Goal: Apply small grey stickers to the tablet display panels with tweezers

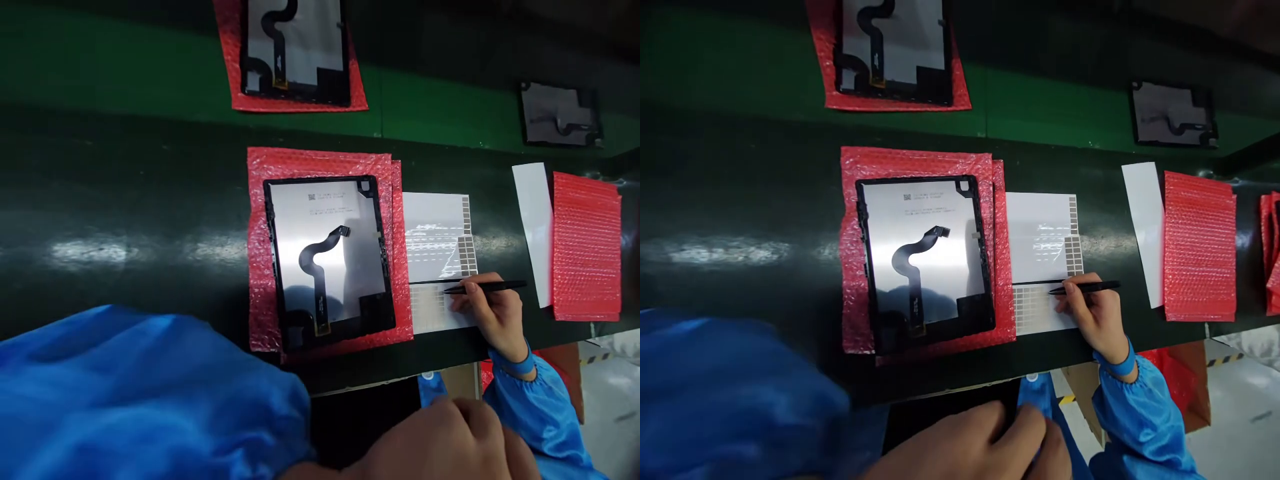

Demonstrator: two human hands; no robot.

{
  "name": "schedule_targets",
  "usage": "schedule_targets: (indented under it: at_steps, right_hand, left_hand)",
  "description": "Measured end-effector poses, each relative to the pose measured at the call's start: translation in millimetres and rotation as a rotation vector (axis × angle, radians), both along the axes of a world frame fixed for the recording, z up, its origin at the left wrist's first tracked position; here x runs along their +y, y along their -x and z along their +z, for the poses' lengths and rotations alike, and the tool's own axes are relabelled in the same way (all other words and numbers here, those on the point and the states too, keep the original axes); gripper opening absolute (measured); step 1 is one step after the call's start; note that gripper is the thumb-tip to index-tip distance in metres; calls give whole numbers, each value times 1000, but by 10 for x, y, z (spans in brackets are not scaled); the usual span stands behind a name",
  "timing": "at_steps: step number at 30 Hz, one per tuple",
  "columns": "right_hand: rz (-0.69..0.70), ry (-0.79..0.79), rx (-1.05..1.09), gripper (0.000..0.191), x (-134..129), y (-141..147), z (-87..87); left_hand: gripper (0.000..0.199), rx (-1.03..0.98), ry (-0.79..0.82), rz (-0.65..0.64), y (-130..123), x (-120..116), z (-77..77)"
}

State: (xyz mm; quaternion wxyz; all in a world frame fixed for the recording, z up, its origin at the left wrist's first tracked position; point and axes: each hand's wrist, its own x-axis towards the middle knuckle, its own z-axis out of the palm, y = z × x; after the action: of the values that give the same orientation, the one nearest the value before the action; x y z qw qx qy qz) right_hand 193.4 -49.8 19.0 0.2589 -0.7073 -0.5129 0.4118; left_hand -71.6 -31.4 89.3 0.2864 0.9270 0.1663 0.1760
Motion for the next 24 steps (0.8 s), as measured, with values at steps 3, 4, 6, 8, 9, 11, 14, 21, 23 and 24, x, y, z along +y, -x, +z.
schedule_targets:
  at_steps: [3, 4, 6, 8, 9, 11, 14, 21, 23, 24]
  right_hand:
    - [-9, -4, 15, 19, 3, 21, -3]
    - [-12, -7, 24, 20, 7, 32, -4]
    - [-12, -11, 37, 22, 19, 56, -2]
    - [-15, -9, 44, 24, 33, 74, 3]
    - [-19, -5, 45, 25, 41, 81, 8]
    - [-27, 10, 48, 28, 58, 90, 21]
    - [-44, 40, 69, 30, 86, 96, 42]
    - [-154, 88, 177, 29, 99, 73, 37]
    - [-182, 73, 196, 28, 93, 73, 67]
    - [-196, 64, 201, 27, 93, 80, 95]
  left_hand:
    - [30, 32, -145, -58, -158, -4, -136]
    - [36, 83, -181, -57, -185, 1, -206]
    - [45, 190, -215, -29, -203, -9, -380]
    - [48, 240, -231, -15, -196, -60, -571]
    - [49, 241, -235, -9, -191, -96, -658]
    - [50, 227, -229, -18, -188, -163, -787]
    - [54, 231, -207, -48, -186, -195, -841]
    - [53, 195, -194, -66, -176, -80, -779]
    - [58, 195, -190, -90, -179, -55, -788]
    - [60, 195, -184, -104, -177, -39, -789]
